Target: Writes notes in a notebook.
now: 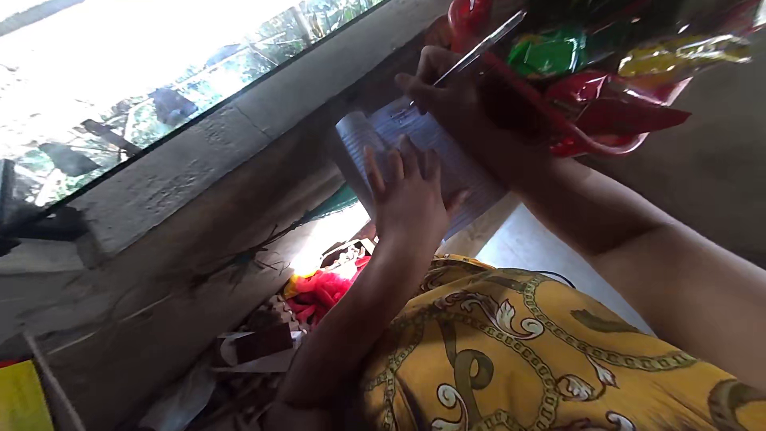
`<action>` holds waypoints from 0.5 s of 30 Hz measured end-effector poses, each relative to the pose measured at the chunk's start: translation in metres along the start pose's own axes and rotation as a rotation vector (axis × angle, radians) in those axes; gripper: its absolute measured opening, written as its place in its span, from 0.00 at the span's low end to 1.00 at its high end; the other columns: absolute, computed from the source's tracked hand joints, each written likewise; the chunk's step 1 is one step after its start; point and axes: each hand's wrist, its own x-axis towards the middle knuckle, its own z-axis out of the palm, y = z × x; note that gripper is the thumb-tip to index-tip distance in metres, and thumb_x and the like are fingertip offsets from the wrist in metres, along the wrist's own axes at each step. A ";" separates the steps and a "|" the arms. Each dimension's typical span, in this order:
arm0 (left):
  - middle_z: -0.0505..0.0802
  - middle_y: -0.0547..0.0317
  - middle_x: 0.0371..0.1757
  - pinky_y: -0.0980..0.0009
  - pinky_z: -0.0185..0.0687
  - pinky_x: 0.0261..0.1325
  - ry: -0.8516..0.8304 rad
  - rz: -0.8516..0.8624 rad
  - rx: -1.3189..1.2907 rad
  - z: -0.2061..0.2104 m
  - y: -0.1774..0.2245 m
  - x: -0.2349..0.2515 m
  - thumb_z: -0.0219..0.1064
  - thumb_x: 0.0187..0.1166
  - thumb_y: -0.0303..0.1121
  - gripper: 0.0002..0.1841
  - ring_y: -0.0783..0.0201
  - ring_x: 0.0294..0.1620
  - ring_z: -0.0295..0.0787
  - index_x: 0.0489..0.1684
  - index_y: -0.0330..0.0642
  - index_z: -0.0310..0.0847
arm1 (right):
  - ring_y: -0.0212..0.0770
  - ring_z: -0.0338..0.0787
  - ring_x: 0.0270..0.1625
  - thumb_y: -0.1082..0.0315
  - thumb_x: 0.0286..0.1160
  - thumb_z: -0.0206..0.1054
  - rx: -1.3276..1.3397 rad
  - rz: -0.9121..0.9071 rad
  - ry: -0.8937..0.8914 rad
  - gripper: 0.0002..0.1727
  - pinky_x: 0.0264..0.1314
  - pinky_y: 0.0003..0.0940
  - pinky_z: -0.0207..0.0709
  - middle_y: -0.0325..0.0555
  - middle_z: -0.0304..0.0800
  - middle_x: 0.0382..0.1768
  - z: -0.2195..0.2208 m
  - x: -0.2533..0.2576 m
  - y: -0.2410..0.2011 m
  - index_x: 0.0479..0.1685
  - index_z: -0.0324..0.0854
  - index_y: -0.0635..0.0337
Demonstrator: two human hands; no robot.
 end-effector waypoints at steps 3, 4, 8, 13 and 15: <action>0.73 0.37 0.84 0.29 0.33 0.87 -0.030 0.002 0.010 -0.004 0.000 0.003 0.55 0.79 0.71 0.44 0.37 0.85 0.67 0.83 0.44 0.72 | 0.19 0.78 0.20 0.67 0.78 0.70 -0.016 -0.086 0.121 0.14 0.24 0.18 0.76 0.26 0.77 0.19 -0.002 0.000 -0.001 0.25 0.73 0.52; 0.73 0.36 0.84 0.29 0.33 0.87 -0.039 0.006 0.018 -0.006 0.001 0.004 0.55 0.79 0.71 0.44 0.36 0.84 0.67 0.83 0.43 0.72 | 0.19 0.77 0.20 0.67 0.78 0.70 -0.006 -0.114 0.131 0.14 0.24 0.17 0.75 0.25 0.77 0.19 -0.001 -0.001 -0.001 0.25 0.72 0.52; 0.73 0.34 0.84 0.28 0.32 0.86 -0.057 0.008 0.034 -0.008 0.002 0.006 0.55 0.78 0.71 0.45 0.33 0.84 0.67 0.83 0.42 0.72 | 0.20 0.78 0.19 0.68 0.78 0.71 0.063 -0.134 0.068 0.14 0.24 0.18 0.76 0.27 0.78 0.19 0.001 -0.001 0.003 0.25 0.73 0.53; 0.74 0.33 0.83 0.30 0.35 0.87 -0.042 0.013 0.035 -0.006 0.003 0.005 0.57 0.78 0.70 0.45 0.33 0.83 0.69 0.81 0.39 0.73 | 0.20 0.79 0.20 0.67 0.77 0.73 0.099 0.024 -0.130 0.14 0.26 0.17 0.76 0.27 0.79 0.19 0.004 -0.004 -0.005 0.27 0.73 0.54; 0.73 0.32 0.83 0.30 0.35 0.87 -0.058 0.013 0.039 -0.007 0.003 0.005 0.56 0.78 0.70 0.45 0.33 0.83 0.68 0.82 0.39 0.72 | 0.20 0.80 0.20 0.67 0.78 0.72 0.083 0.027 -0.086 0.14 0.26 0.17 0.77 0.27 0.79 0.19 0.005 -0.004 -0.005 0.27 0.72 0.53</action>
